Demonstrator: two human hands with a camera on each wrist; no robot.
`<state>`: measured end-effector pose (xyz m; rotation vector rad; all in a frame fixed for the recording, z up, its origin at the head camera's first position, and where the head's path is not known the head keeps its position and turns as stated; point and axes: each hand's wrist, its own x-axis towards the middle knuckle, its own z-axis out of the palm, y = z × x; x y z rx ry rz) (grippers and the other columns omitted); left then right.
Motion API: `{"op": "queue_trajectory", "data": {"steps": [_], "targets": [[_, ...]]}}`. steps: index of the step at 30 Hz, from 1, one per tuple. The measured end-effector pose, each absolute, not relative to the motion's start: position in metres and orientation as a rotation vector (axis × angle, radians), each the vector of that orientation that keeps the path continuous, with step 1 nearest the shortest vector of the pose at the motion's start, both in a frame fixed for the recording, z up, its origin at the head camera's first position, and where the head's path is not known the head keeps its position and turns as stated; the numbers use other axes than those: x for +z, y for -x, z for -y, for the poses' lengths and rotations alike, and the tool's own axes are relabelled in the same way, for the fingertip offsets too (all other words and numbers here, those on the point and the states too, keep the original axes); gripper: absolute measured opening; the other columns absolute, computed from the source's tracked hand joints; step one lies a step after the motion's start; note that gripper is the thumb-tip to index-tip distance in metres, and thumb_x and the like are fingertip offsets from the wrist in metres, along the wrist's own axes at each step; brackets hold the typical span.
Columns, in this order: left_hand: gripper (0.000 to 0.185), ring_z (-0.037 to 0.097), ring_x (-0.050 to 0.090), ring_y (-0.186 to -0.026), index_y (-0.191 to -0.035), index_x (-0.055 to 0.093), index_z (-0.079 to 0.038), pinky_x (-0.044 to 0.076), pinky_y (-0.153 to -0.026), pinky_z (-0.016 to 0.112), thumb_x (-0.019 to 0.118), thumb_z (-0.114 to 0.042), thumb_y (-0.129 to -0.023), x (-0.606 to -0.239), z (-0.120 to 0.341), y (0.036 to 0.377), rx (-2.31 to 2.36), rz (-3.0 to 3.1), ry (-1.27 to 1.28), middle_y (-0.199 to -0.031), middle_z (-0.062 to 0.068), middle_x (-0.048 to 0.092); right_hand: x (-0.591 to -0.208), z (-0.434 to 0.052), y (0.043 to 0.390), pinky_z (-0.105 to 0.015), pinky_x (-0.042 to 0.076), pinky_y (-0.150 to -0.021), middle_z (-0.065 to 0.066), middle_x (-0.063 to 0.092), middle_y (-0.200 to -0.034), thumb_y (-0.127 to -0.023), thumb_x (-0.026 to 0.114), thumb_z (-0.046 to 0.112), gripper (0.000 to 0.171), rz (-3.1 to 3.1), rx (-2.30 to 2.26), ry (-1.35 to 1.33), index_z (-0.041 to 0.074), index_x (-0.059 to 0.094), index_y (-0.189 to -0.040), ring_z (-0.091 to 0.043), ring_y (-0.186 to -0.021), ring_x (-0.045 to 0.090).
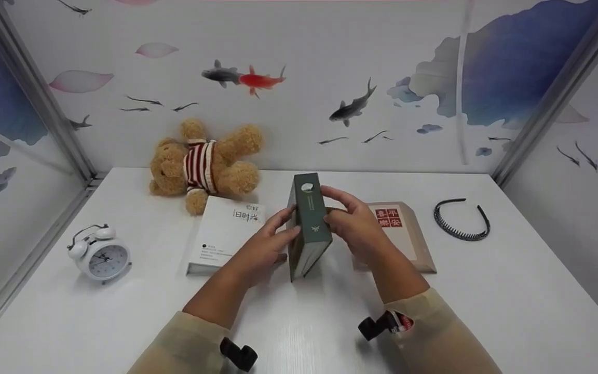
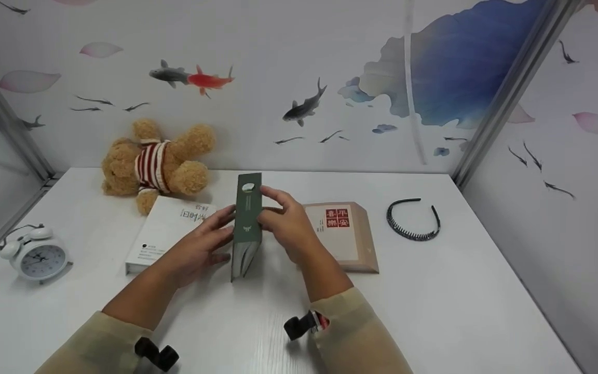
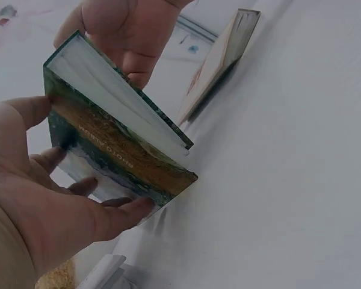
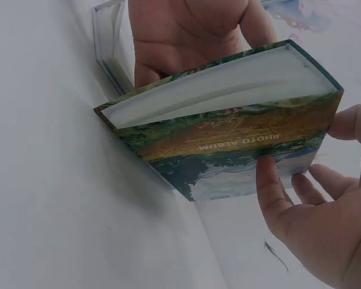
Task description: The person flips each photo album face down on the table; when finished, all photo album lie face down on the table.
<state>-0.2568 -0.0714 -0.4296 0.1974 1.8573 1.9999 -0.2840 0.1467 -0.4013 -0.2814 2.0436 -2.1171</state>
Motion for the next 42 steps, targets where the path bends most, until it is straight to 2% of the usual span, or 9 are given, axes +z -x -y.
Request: {"op": "queue_trajectory", "data": {"steps": [3, 6, 11, 15, 22, 24, 30, 37, 42], "targets": [[0.069, 0.029, 0.021, -0.153, -0.154, 0.029, -0.036, 0.023, -0.122, 0.053, 0.063, -0.041, -0.095, -0.434, 0.071, 0.257, 1.928, -1.926, -0.149, -0.166, -0.005, 0.013, -0.402, -0.149, 0.285, -0.042, 0.049, -0.104, -0.005, 0.055, -0.139, -0.087, 0.060, 0.005, 0.057, -2.137, -2.066, 0.246, 0.028, 0.055, -0.139, -0.025, -0.128, 0.056], [0.073, 0.029, 0.023, -0.152, -0.155, 0.029, -0.028, 0.025, -0.123, 0.048, 0.066, -0.039, -0.093, -0.438, 0.071, 0.258, 1.868, -2.001, -0.114, -0.166, 0.002, 0.017, -0.404, -0.150, 0.287, -0.044, 0.051, -0.103, 0.002, 0.050, -0.142, -0.087, 0.068, 0.012, 0.056, -2.246, -1.979, 0.203, 0.033, 0.056, -0.138, -0.024, -0.130, 0.052], [0.072, 0.030, 0.027, -0.150, -0.154, 0.033, -0.024, 0.027, -0.122, 0.048, 0.067, -0.039, -0.092, -0.444, 0.069, 0.259, 1.811, -2.065, -0.121, -0.162, 0.009, 0.027, -0.409, -0.149, 0.289, -0.043, 0.054, -0.098, 0.008, 0.039, -0.148, -0.081, 0.081, 0.036, 0.066, -2.400, -1.834, 0.115, 0.042, 0.051, -0.139, -0.023, -0.132, 0.047], [0.070, 0.029, 0.034, -0.145, -0.153, 0.036, -0.024, 0.032, -0.119, 0.048, 0.068, -0.039, -0.092, -0.446, 0.068, 0.259, 1.757, -2.120, -0.159, -0.157, 0.009, 0.035, -0.415, -0.146, 0.290, -0.046, 0.052, -0.101, 0.007, 0.028, -0.155, -0.077, 0.082, 0.043, 0.074, -2.500, -1.740, 0.109, 0.047, 0.046, -0.141, -0.026, -0.135, 0.039], [0.065, 0.027, 0.041, -0.138, -0.150, 0.040, -0.027, 0.033, -0.116, 0.048, 0.067, -0.037, -0.092, -0.445, 0.066, 0.258, 1.714, -2.149, -0.183, -0.153, 0.004, 0.041, -0.423, -0.142, 0.291, -0.053, 0.040, -0.113, 0.014, 0.013, -0.165, -0.081, 0.079, 0.040, 0.074, -2.500, -1.725, 0.135, 0.045, 0.041, -0.145, -0.028, -0.144, 0.028], [0.067, 0.027, 0.040, -0.139, -0.151, 0.038, -0.026, 0.032, -0.117, 0.048, 0.067, -0.038, -0.092, -0.445, 0.066, 0.259, 1.712, -2.155, -0.177, -0.154, 0.005, 0.041, -0.424, -0.143, 0.292, -0.052, 0.039, -0.113, 0.015, 0.015, -0.164, -0.083, 0.078, 0.040, 0.074, -2.506, -1.710, 0.131, 0.045, 0.040, -0.146, -0.027, -0.144, 0.029], [0.077, 0.028, 0.034, -0.144, -0.156, 0.029, -0.023, 0.027, -0.120, 0.049, 0.068, -0.037, -0.091, -0.445, 0.066, 0.258, 1.730, -2.126, -0.143, -0.159, 0.005, 0.034, -0.426, -0.149, 0.298, -0.045, 0.045, -0.104, 0.002, 0.038, -0.154, -0.088, 0.073, 0.040, 0.071, -2.449, -1.724, 0.107, 0.043, 0.037, -0.148, -0.026, -0.130, 0.044], [0.080, 0.025, 0.024, -0.151, -0.158, 0.024, -0.022, 0.021, -0.124, 0.047, 0.067, -0.035, -0.092, -0.444, 0.067, 0.259, 1.754, -2.091, -0.118, -0.163, 0.003, 0.028, -0.427, -0.152, 0.300, -0.045, 0.043, -0.109, 0.010, 0.023, -0.163, -0.092, 0.068, 0.037, 0.072, -2.179, -1.848, 0.025, 0.043, 0.029, -0.152, -0.021, -0.141, 0.038], [0.078, 0.025, 0.023, -0.152, -0.158, 0.024, -0.023, 0.023, -0.123, 0.048, 0.066, -0.035, -0.093, -0.442, 0.067, 0.259, 1.750, -2.113, -0.103, -0.164, 0.003, 0.027, -0.430, -0.152, 0.302, -0.043, 0.044, -0.107, 0.010, 0.025, -0.161, -0.093, 0.067, 0.035, 0.075, -2.120, -1.857, 0.015, 0.043, 0.024, -0.154, -0.022, -0.138, 0.041]]}}
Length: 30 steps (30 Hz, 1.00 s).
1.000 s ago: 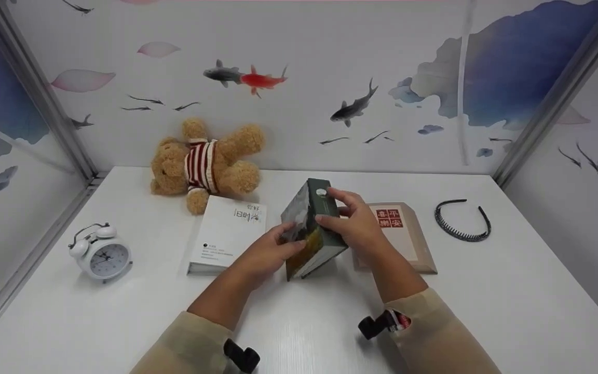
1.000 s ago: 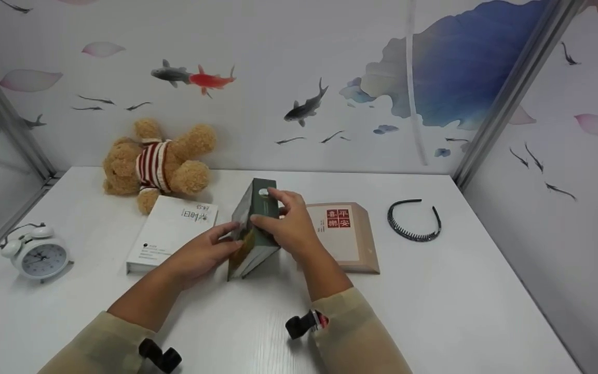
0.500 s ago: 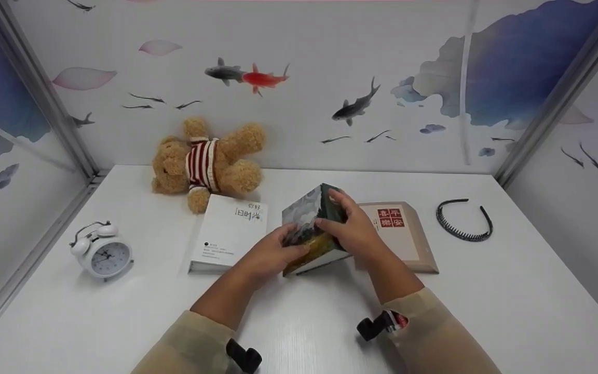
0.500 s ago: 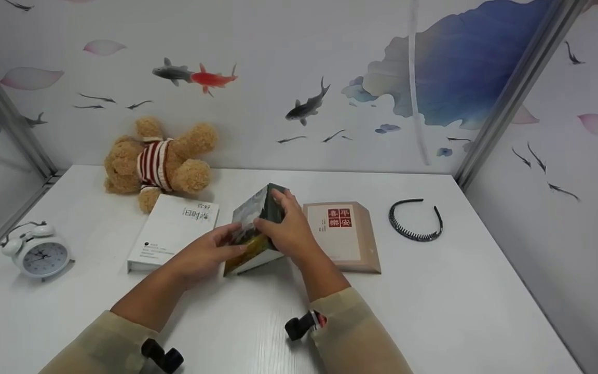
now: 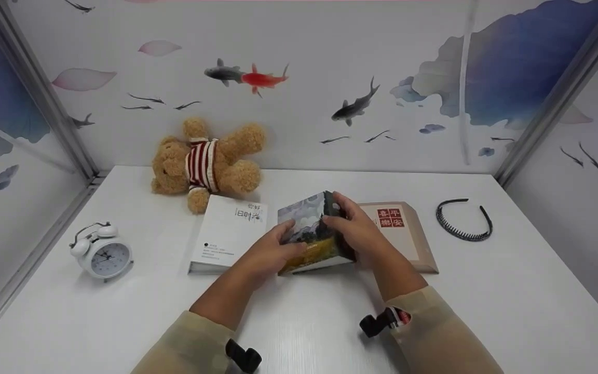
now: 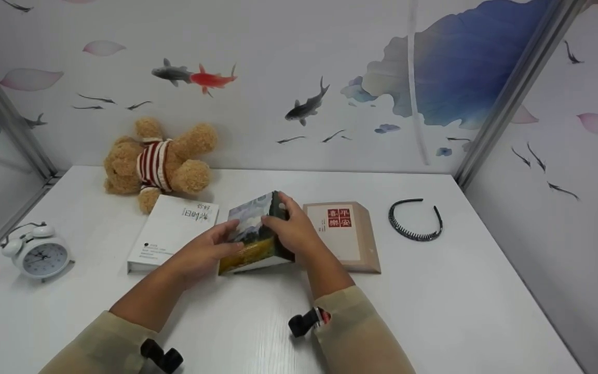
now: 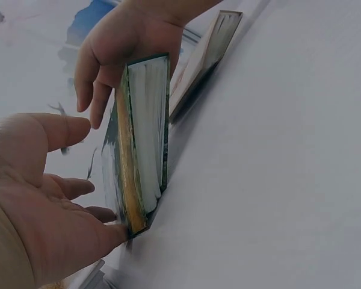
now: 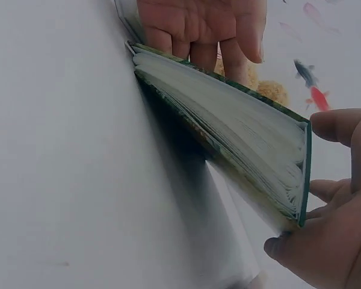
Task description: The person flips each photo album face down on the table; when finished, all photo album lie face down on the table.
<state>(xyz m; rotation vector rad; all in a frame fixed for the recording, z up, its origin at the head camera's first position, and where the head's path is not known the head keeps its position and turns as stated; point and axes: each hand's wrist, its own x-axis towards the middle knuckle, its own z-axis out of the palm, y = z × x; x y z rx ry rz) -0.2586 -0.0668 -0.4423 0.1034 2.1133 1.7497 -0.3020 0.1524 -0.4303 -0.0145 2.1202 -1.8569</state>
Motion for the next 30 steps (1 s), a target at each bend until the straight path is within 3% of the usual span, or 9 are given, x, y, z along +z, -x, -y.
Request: {"op": "queue_trajectory", "data": {"steps": [6, 10, 18, 26, 30], "targets": [[0.076, 0.027, 0.023, -0.152, -0.156, 0.027, -0.027, 0.026, -0.122, 0.050, 0.066, -0.038, -0.092, -0.438, 0.066, 0.258, 1.749, -2.153, -0.089, -0.164, 0.005, 0.025, -0.438, -0.155, 0.305, -0.049, 0.028, -0.121, 0.008, 0.018, -0.165, -0.093, 0.066, 0.036, 0.078, -2.120, -1.806, 0.010, 0.041, 0.020, -0.156, -0.021, -0.148, 0.029], [0.075, 0.028, 0.022, -0.152, -0.156, 0.028, -0.027, 0.025, -0.122, 0.050, 0.066, -0.037, -0.092, -0.436, 0.065, 0.257, 1.758, -2.161, -0.085, -0.165, 0.007, 0.023, -0.442, -0.155, 0.307, -0.052, 0.020, -0.124, 0.006, 0.015, -0.166, -0.091, 0.068, 0.040, 0.082, -2.145, -1.771, 0.014, 0.039, 0.019, -0.157, -0.023, -0.152, 0.022], [0.071, 0.028, 0.023, -0.152, -0.154, 0.031, -0.031, 0.026, -0.121, 0.050, 0.066, -0.036, -0.093, -0.436, 0.067, 0.259, 1.787, -2.155, -0.077, -0.165, 0.005, 0.023, -0.439, -0.153, 0.307, -0.053, 0.019, -0.124, 0.006, 0.014, -0.167, -0.092, 0.066, 0.038, 0.080, -2.143, -1.780, 0.008, 0.038, 0.018, -0.157, -0.023, -0.153, 0.020], [0.072, 0.031, 0.017, -0.154, -0.155, 0.032, -0.029, 0.022, -0.123, 0.051, 0.067, -0.032, -0.092, -0.435, 0.068, 0.260, 1.843, -2.129, -0.068, -0.166, 0.005, 0.020, -0.441, -0.151, 0.306, -0.049, 0.029, -0.120, 0.005, 0.019, -0.165, -0.092, 0.067, 0.033, 0.081, -2.107, -1.846, 0.033, 0.035, 0.018, -0.158, -0.023, -0.146, 0.033], [0.068, 0.029, 0.014, -0.154, -0.153, 0.035, -0.032, 0.017, -0.124, 0.053, 0.067, -0.032, -0.092, -0.431, 0.069, 0.258, 1.835, -2.166, -0.030, -0.166, 0.002, 0.020, -0.439, -0.150, 0.304, -0.052, 0.026, -0.121, 0.007, 0.024, -0.164, -0.090, 0.068, 0.040, 0.077, -2.221, -1.789, 0.013, 0.038, 0.025, -0.155, -0.024, -0.148, 0.031]]}}
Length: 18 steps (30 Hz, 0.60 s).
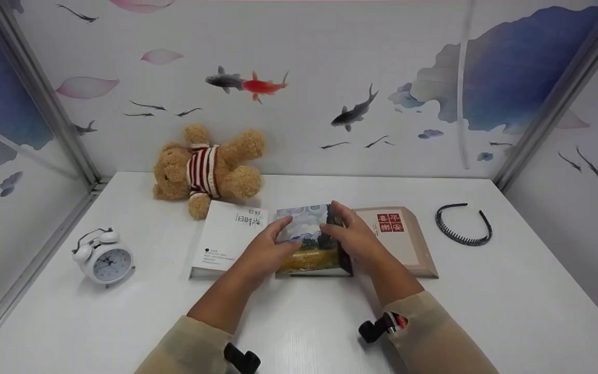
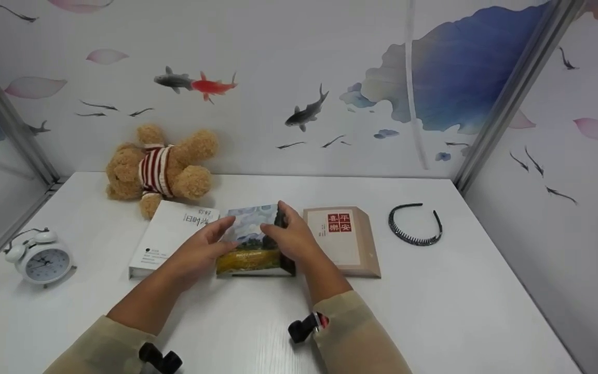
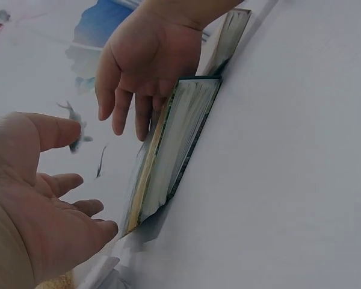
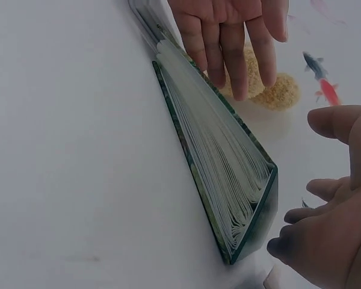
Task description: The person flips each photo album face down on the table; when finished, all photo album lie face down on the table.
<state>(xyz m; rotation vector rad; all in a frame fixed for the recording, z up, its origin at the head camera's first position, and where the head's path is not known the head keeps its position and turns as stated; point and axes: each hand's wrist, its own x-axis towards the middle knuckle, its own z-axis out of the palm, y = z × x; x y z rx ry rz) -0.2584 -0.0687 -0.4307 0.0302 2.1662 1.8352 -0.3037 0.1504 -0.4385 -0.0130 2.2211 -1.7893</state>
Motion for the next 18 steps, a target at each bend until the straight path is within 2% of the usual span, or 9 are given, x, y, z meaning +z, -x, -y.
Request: {"op": "queue_trajectory", "data": {"steps": [5, 9, 13, 18], "targets": [[0.065, 0.028, 0.018, -0.154, -0.151, 0.036, -0.034, 0.020, -0.124, 0.052, 0.066, -0.033, -0.093, -0.421, 0.072, 0.256, 1.888, -2.180, -0.033, -0.165, -0.004, 0.023, -0.429, -0.144, 0.296, -0.052, 0.023, -0.123, 0.007, 0.027, -0.163, -0.091, 0.067, 0.043, 0.071, -2.407, -1.733, 0.122, 0.038, 0.031, -0.152, -0.021, -0.153, 0.023], [0.062, 0.022, 0.020, -0.154, -0.149, 0.038, -0.035, 0.023, -0.124, 0.047, 0.065, -0.034, -0.094, -0.412, 0.080, 0.256, 1.973, -2.214, -0.050, -0.162, -0.009, 0.029, -0.419, -0.133, 0.287, -0.046, 0.023, -0.124, 0.014, 0.027, -0.162, -0.092, 0.067, 0.041, 0.068, -2.406, -1.782, 0.261, 0.038, 0.034, -0.151, -0.015, -0.154, 0.019], [0.060, 0.014, 0.019, -0.153, -0.149, 0.040, -0.032, 0.021, -0.125, 0.041, 0.063, -0.036, -0.094, -0.410, 0.093, 0.257, 1.991, -2.323, -0.034, -0.159, -0.013, 0.033, -0.410, -0.118, 0.279, -0.045, 0.031, -0.120, 0.016, 0.037, -0.157, -0.092, 0.068, 0.044, 0.065, -2.376, -1.778, 0.379, 0.037, 0.038, -0.149, -0.015, -0.149, 0.032], [0.059, 0.014, 0.021, -0.153, -0.149, 0.039, -0.031, 0.025, -0.124, 0.040, 0.062, -0.037, -0.095, -0.411, 0.115, 0.257, 1.944, -2.436, 0.056, -0.159, -0.013, 0.034, -0.405, -0.098, 0.274, -0.045, 0.042, -0.114, 0.012, 0.050, -0.147, -0.089, 0.069, 0.049, 0.061, -2.304, -1.735, 0.467, 0.040, 0.044, -0.144, -0.014, -0.139, 0.046]]}}
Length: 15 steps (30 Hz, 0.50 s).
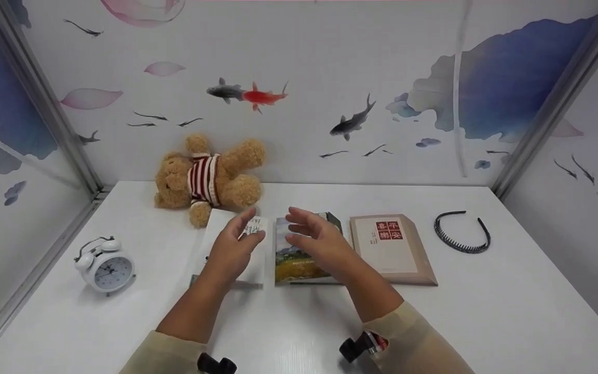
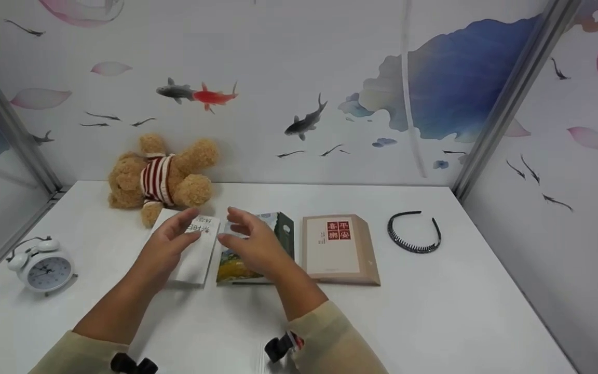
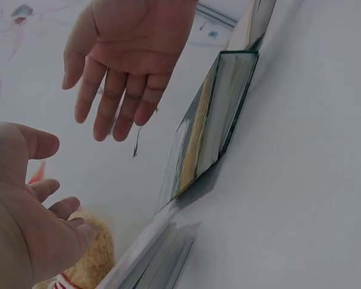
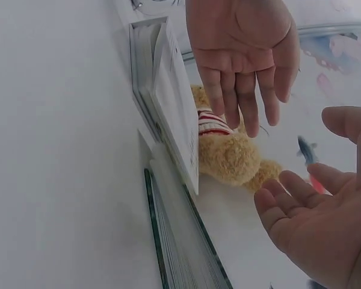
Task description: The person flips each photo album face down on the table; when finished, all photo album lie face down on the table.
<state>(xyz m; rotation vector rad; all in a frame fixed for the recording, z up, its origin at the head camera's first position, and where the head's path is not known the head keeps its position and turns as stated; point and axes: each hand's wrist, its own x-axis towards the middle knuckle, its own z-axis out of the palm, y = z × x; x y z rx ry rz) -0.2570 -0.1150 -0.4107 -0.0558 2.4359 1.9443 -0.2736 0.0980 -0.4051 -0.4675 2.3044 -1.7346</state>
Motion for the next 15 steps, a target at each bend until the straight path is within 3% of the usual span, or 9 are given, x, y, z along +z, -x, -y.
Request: {"op": "queue_trajectory", "data": {"steps": [10, 15], "targets": [[0.063, 0.013, 0.020, -0.153, -0.154, 0.033, -0.027, 0.024, -0.125, 0.038, 0.058, -0.039, -0.097, -0.407, 0.167, 0.254, 1.864, -2.595, 0.124, -0.161, -0.011, 0.031, -0.409, -0.051, 0.280, -0.043, 0.043, -0.113, 0.003, 0.052, -0.147, -0.089, 0.071, 0.043, 0.061, -2.189, -1.802, 0.470, 0.033, 0.046, -0.144, -0.023, -0.139, 0.048], [0.066, 0.019, 0.017, -0.154, -0.156, 0.028, -0.018, 0.023, -0.125, 0.043, 0.056, -0.036, -0.099, -0.413, 0.198, 0.252, 1.903, -2.551, 0.174, -0.163, -0.002, 0.029, -0.414, -0.032, 0.283, -0.041, 0.044, -0.112, 0.010, 0.055, -0.143, -0.088, 0.072, 0.044, 0.063, -2.221, -1.752, 0.402, 0.031, 0.047, -0.145, -0.018, -0.138, 0.049]]}}
